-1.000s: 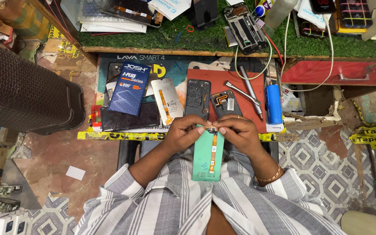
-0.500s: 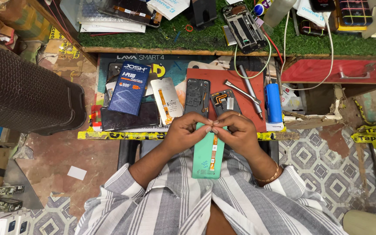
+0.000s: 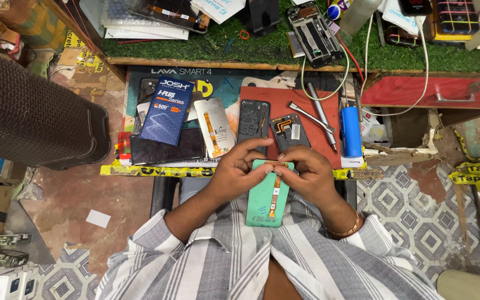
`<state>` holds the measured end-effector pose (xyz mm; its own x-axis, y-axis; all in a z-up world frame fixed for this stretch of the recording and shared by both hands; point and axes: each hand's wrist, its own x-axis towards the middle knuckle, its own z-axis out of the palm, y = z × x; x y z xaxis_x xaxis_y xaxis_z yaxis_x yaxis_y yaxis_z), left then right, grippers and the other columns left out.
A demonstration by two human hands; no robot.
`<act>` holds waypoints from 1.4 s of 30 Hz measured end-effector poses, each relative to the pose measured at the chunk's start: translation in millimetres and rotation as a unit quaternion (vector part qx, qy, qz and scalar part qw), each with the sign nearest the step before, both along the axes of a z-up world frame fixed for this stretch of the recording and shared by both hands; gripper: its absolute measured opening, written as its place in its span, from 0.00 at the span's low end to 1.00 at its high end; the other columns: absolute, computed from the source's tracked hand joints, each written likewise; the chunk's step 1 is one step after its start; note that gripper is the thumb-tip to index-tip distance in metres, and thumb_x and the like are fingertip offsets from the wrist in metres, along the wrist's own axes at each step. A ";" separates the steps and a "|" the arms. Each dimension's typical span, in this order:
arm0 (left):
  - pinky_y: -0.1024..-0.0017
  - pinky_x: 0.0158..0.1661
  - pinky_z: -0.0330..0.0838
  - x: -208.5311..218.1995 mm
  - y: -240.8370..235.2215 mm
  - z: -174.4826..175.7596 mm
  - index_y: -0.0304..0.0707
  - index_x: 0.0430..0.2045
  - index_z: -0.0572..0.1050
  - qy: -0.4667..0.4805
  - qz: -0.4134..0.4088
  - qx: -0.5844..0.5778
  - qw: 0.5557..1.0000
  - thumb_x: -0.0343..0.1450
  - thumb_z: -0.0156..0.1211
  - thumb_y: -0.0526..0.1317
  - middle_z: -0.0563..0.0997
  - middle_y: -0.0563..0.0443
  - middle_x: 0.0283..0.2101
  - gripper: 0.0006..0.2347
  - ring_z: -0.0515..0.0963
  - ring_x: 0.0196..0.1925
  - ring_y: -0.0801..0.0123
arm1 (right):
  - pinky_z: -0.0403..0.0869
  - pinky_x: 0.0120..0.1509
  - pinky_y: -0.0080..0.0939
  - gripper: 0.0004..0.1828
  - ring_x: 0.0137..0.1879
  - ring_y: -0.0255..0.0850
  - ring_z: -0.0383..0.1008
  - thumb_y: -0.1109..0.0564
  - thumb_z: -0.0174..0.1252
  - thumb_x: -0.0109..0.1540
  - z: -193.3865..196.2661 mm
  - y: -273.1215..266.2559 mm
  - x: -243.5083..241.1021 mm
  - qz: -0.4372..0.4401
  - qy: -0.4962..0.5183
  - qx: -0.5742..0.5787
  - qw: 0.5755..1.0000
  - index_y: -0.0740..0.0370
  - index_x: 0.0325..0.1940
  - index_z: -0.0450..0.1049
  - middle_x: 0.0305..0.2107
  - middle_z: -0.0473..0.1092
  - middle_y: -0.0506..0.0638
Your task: The person handles a smartphone, removes the back cover, and applies adhesive along the frame edges. They then reattach the back cover and connect internal ribbon cables to the motherboard.
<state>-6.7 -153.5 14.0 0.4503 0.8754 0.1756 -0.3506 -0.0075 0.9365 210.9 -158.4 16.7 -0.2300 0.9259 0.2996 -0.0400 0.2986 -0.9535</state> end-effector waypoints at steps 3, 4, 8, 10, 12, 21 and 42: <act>0.79 0.46 0.77 -1.0 -1.1 0.3 0.34 0.67 0.62 -0.011 -0.007 0.004 1.000 0.76 0.59 0.28 0.83 0.44 0.46 0.23 0.82 0.47 0.75 | 0.77 0.45 0.31 0.14 0.47 0.36 0.78 0.66 0.68 0.59 4.4 1.2 1.6 -0.005 -0.073 0.038 0.997 0.65 0.48 0.76 0.43 0.74 0.52; 0.80 0.46 0.77 -0.9 -0.8 0.4 0.34 0.68 0.61 -0.013 -0.010 0.005 1.000 0.76 0.58 0.28 0.83 0.44 0.45 0.23 0.82 0.47 0.75 | 0.76 0.46 0.31 0.15 0.46 0.36 0.78 0.65 0.68 0.59 6.4 2.4 2.8 -0.001 -0.104 0.071 0.992 0.65 0.49 0.77 0.42 0.74 0.52; 0.81 0.45 0.77 0.3 -0.6 1.8 0.37 0.73 0.56 -0.022 -0.012 -0.011 1.000 0.76 0.58 0.27 0.82 0.47 0.43 0.29 0.81 0.46 0.77 | 0.75 0.45 0.32 0.16 0.44 0.36 0.76 0.65 0.65 0.62 14.2 4.5 4.0 0.025 -0.159 0.145 0.976 0.64 0.54 0.79 0.40 0.73 0.51; 0.82 0.44 0.76 0.7 -1.0 3.3 0.38 0.75 0.52 -0.024 -0.011 -0.021 0.999 0.75 0.58 0.26 0.81 0.48 0.43 0.32 0.80 0.45 0.79 | 0.74 0.45 0.33 0.17 0.43 0.36 0.74 0.67 0.62 0.63 17.1 3.9 3.8 0.039 -0.161 0.159 0.973 0.64 0.56 0.79 0.40 0.71 0.50; 0.83 0.43 0.74 0.6 -0.5 4.9 0.39 0.76 0.49 -0.023 -0.010 -0.022 0.999 0.74 0.58 0.25 0.81 0.48 0.43 0.34 0.80 0.45 0.80 | 0.72 0.45 0.34 0.19 0.42 0.36 0.71 0.69 0.61 0.62 19.8 4.7 3.7 0.047 -0.169 0.182 0.967 0.63 0.57 0.79 0.39 0.69 0.50; 0.83 0.45 0.73 2.1 0.2 5.1 0.39 0.77 0.48 -0.045 -0.018 -0.026 0.998 0.74 0.59 0.25 0.79 0.49 0.44 0.36 0.78 0.45 0.81 | 0.72 0.53 0.44 0.21 0.47 0.44 0.72 0.63 0.66 0.59 36.5 21.6 5.8 0.039 -0.246 0.338 0.908 0.55 0.57 0.79 0.43 0.70 0.51; 0.79 0.48 0.77 -9.6 4.4 29.9 0.27 0.67 0.64 -0.055 -0.004 -0.020 0.998 0.75 0.60 0.28 0.83 0.44 0.47 0.23 0.82 0.47 0.74 | 0.68 0.72 0.48 0.16 0.67 0.49 0.64 0.60 0.62 0.58 44.4 18.5 14.9 0.050 -0.119 0.315 0.940 0.53 0.51 0.80 0.64 0.64 0.58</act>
<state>-16.2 -149.1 43.9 0.4370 0.8792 0.1897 -0.4517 0.0321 0.8916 225.8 -139.9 61.0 -0.4370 0.5518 0.7103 0.0940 0.8134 -0.5740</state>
